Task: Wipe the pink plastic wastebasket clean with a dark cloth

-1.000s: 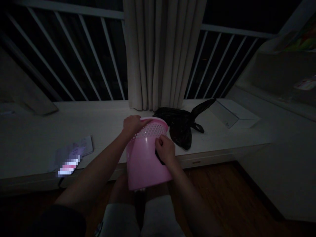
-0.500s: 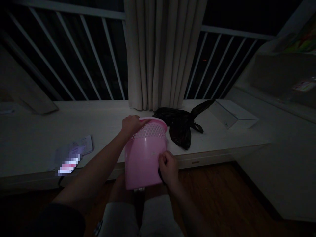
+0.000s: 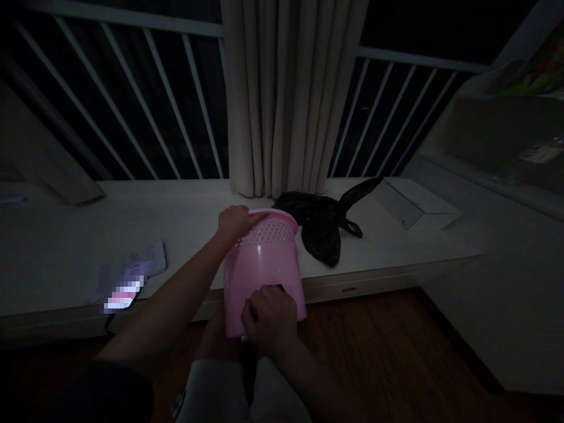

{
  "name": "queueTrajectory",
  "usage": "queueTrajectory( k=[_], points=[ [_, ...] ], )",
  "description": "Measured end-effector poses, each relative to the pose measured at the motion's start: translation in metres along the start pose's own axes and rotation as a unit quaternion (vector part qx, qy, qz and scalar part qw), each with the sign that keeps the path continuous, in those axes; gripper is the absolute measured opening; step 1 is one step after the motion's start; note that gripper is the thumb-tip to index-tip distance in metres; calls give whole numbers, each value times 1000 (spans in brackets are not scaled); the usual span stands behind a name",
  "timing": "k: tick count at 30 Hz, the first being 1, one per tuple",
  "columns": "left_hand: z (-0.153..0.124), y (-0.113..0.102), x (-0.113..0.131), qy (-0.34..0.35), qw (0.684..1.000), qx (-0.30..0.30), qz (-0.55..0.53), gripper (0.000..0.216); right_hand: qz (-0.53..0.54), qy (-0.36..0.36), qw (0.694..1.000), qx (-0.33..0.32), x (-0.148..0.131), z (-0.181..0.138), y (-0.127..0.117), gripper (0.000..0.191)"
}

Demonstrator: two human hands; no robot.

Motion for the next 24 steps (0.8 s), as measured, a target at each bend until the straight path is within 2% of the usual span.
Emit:
queueTrajectory(
  k=[7, 13, 18, 24],
  points=[
    [1, 3, -8, -5, 1000, 4, -14, 93, -19, -17, 995, -97, -8, 12, 7, 17],
    [0, 4, -11, -6, 1000, 15, -12, 96, -24, -34, 982, -184, -12, 39, 10, 18],
    [-1, 5, -14, 0, 1000, 11, -4, 96, -14, -65, 980, -187, -4, 60, 11, 18],
    [0, 6, -10, -1, 1000, 20, 7, 97, -20, -28, 984, -173, 12, 80, 15, 20]
  ],
)
Point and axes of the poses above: each hand's wrist, its own z-axis towards the middle knuckle, its own y-axis out of the palm, x = y × z, the point moved 1 cm from there along z, towards the middle knuckle
